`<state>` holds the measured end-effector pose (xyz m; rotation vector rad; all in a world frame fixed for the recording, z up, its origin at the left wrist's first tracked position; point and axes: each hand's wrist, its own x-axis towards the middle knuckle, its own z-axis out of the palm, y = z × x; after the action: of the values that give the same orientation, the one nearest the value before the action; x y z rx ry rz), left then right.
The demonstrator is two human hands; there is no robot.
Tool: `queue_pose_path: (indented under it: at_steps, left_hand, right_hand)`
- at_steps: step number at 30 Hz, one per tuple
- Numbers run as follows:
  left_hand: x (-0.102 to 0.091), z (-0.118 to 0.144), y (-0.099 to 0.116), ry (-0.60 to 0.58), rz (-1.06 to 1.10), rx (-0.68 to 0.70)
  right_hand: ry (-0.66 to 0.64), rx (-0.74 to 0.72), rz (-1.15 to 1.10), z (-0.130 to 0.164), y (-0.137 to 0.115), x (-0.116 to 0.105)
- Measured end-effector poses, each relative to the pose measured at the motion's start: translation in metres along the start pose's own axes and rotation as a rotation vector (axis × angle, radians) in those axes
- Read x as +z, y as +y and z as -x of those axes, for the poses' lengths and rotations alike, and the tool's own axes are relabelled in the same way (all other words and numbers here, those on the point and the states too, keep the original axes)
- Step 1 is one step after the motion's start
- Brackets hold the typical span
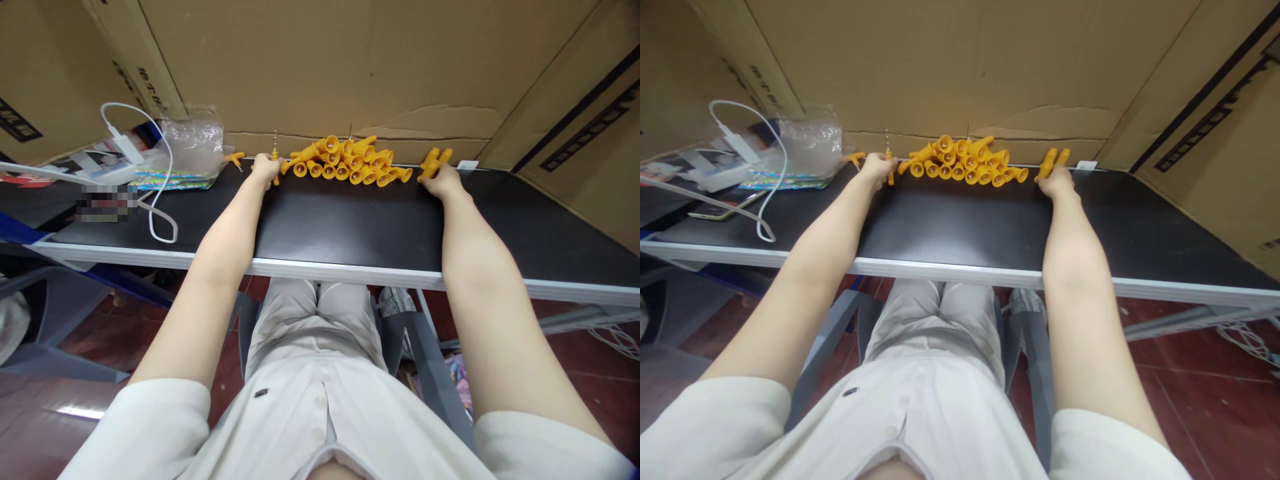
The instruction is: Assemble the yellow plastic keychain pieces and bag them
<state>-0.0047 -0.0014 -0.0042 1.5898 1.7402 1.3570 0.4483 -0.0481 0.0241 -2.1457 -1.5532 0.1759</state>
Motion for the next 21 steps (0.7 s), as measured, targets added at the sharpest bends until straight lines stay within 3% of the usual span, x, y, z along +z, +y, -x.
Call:
queue_pose_path:
  at_steps: [3,11,16,21]
  left_hand:
    - [-0.001,0.007,0.006,0.012,-0.090,-0.122]
    - [-0.014,0.015,0.024,0.149,-0.103,0.148]
    - [-0.016,0.032,0.045,0.112,-0.125,0.218]
    - [-0.010,0.036,0.048,0.014,-0.231,0.274]
  right_hand:
    - [-0.022,0.002,0.019,0.000,0.000,-0.001]
    - [0.172,-0.030,-0.021,0.016,-0.018,-0.011]
    - [0.286,-0.143,-0.056,0.027,-0.052,-0.024]
    - [0.316,-0.337,-0.084,0.042,-0.092,-0.026]
